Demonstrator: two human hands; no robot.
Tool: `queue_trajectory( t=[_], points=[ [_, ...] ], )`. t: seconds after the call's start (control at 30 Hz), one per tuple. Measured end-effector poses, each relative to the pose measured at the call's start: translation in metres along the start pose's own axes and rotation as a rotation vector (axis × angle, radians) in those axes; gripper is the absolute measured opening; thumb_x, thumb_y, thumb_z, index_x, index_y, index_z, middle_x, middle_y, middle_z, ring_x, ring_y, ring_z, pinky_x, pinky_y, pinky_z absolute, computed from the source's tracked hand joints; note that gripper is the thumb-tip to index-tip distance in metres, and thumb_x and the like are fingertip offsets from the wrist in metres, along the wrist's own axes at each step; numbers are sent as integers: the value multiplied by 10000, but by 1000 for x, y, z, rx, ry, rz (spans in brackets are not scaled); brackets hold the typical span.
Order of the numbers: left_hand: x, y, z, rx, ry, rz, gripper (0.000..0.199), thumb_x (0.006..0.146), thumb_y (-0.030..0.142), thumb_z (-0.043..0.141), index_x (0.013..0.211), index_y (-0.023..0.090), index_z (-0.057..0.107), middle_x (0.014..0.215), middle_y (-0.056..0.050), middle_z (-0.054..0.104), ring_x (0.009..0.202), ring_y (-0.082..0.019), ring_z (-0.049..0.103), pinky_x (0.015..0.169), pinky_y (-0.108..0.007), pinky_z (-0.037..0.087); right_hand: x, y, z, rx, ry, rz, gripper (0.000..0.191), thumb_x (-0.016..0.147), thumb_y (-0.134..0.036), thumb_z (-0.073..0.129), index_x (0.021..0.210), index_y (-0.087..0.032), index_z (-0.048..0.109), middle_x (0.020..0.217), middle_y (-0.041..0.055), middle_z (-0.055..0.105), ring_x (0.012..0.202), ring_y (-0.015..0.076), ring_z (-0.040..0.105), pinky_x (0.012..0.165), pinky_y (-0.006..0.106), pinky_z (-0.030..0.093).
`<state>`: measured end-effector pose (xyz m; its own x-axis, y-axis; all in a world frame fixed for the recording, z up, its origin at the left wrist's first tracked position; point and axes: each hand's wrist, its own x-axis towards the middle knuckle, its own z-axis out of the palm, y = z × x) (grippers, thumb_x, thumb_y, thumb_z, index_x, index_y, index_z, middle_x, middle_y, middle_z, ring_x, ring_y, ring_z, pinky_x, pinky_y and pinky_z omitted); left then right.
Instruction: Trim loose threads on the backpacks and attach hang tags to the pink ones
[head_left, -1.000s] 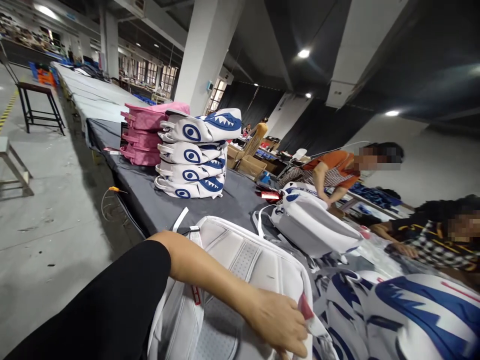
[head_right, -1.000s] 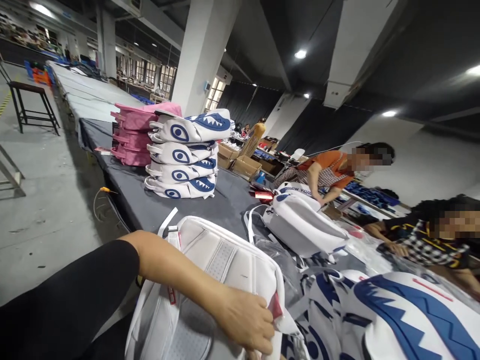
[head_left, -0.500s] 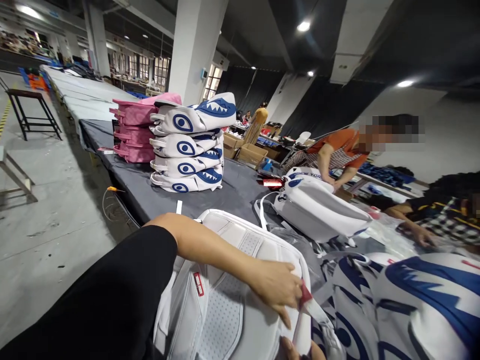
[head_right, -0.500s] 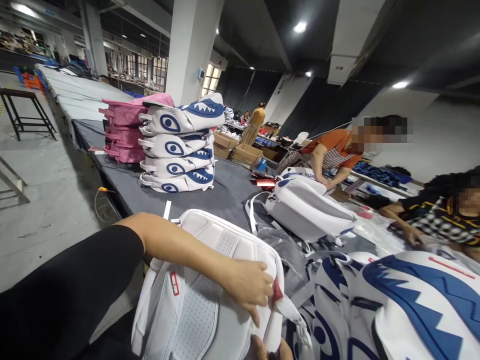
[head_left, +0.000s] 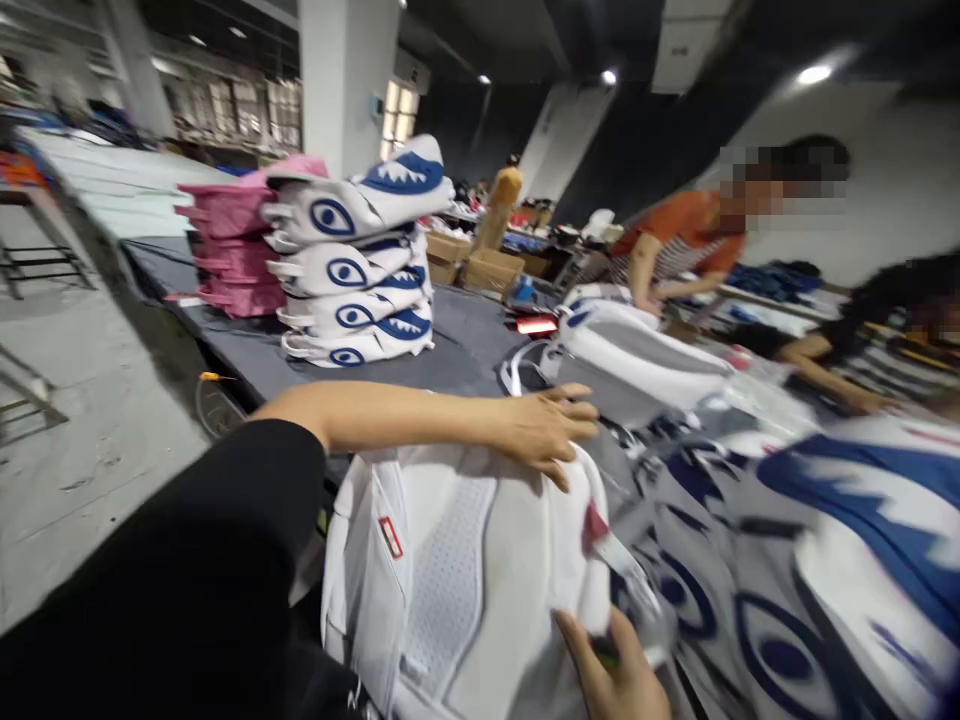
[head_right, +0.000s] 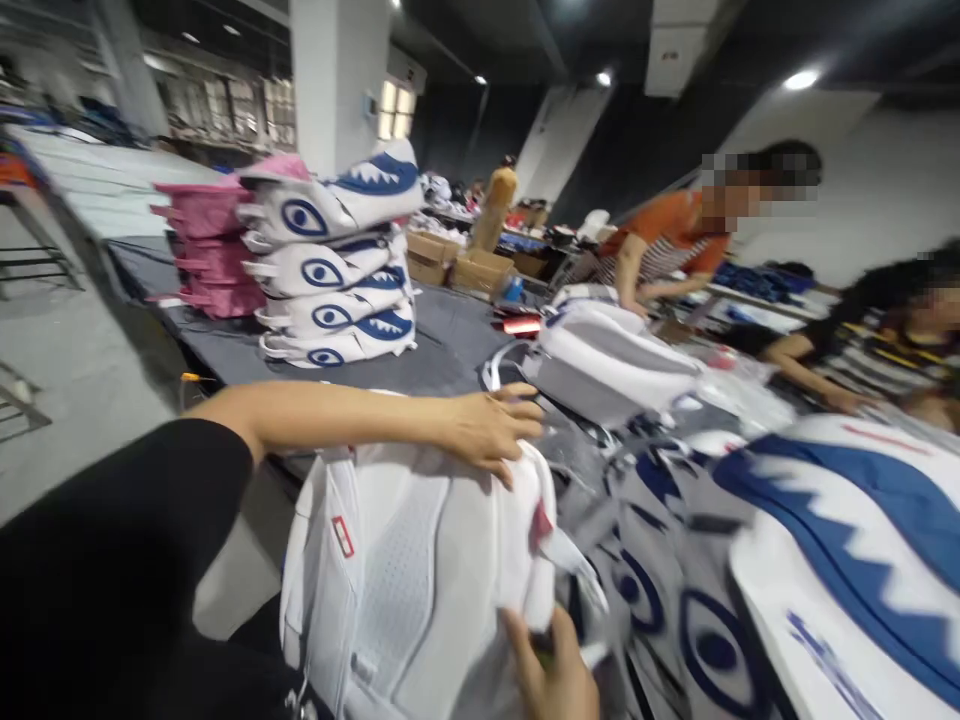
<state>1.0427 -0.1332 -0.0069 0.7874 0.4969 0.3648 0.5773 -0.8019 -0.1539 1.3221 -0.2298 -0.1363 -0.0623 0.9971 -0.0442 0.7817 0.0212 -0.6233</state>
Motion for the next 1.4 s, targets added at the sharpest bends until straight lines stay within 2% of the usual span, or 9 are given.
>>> queue_trajectory(
  t=[0.13,0.33,0.6,0.77,0.93,1.07,1.17,1.3,1.4],
  points=[
    [-12,21,3,-98,22,-37,310,892,471,667,891,169,738,1236,-138,621,1284,-343,442,1168,-541,184,-15,-19,6,63,13,-98,574,779,-636,518,1113,-174,581,983,130,739,889,295,690,737,339,511],
    [-9,65,36,-224,-181,128,445,937,557,526,929,146,695,936,-137,669,869,-261,576,913,-424,358,-19,-27,9,3,30,4,419,850,-502,550,1124,-185,567,835,50,681,775,234,633,656,274,410],
    [-9,13,36,-211,-104,31,441,956,503,447,759,179,672,734,-34,612,784,-193,564,1076,-496,253,-15,-30,9,-23,4,25,360,899,-397,574,1183,-176,579,870,46,668,783,207,609,668,257,381],
    [-15,48,53,44,-41,79,350,914,495,584,844,170,690,817,-65,680,863,-260,586,1040,-563,338,-13,-27,6,49,-24,80,312,877,-439,584,1062,-194,641,804,34,667,753,215,603,672,291,410],
    [-23,93,72,28,-27,53,310,827,442,742,927,155,680,930,-73,677,1009,-273,574,1139,-568,321,-38,-32,-13,133,248,4,567,885,-666,504,1121,-179,672,1067,122,728,957,273,673,836,378,491],
    [-27,103,82,-46,-11,-55,264,816,365,780,948,166,669,996,-63,656,1104,-273,542,1185,-590,300,-58,-38,-32,368,198,123,850,836,-882,326,1025,-148,710,553,42,628,541,215,633,552,320,487],
    [-27,107,87,-56,-8,-115,254,806,333,789,955,162,674,989,-69,644,1109,-278,532,1178,-627,309,-63,-36,-30,666,113,107,947,765,-935,378,1143,-128,697,530,26,634,452,188,608,438,277,438],
    [-31,110,94,-87,67,-89,173,834,285,752,918,162,663,970,-67,639,1096,-265,529,1179,-633,320,-61,-29,-10,819,78,41,662,779,-674,719,1238,-199,669,979,90,775,788,214,740,660,307,565],
    [-39,110,103,-99,177,-2,102,901,275,661,875,180,637,956,-46,639,1079,-239,530,1187,-622,326,-59,-25,9,780,195,23,376,773,-437,818,1050,-211,701,984,47,754,791,170,712,758,313,562]
  ],
)
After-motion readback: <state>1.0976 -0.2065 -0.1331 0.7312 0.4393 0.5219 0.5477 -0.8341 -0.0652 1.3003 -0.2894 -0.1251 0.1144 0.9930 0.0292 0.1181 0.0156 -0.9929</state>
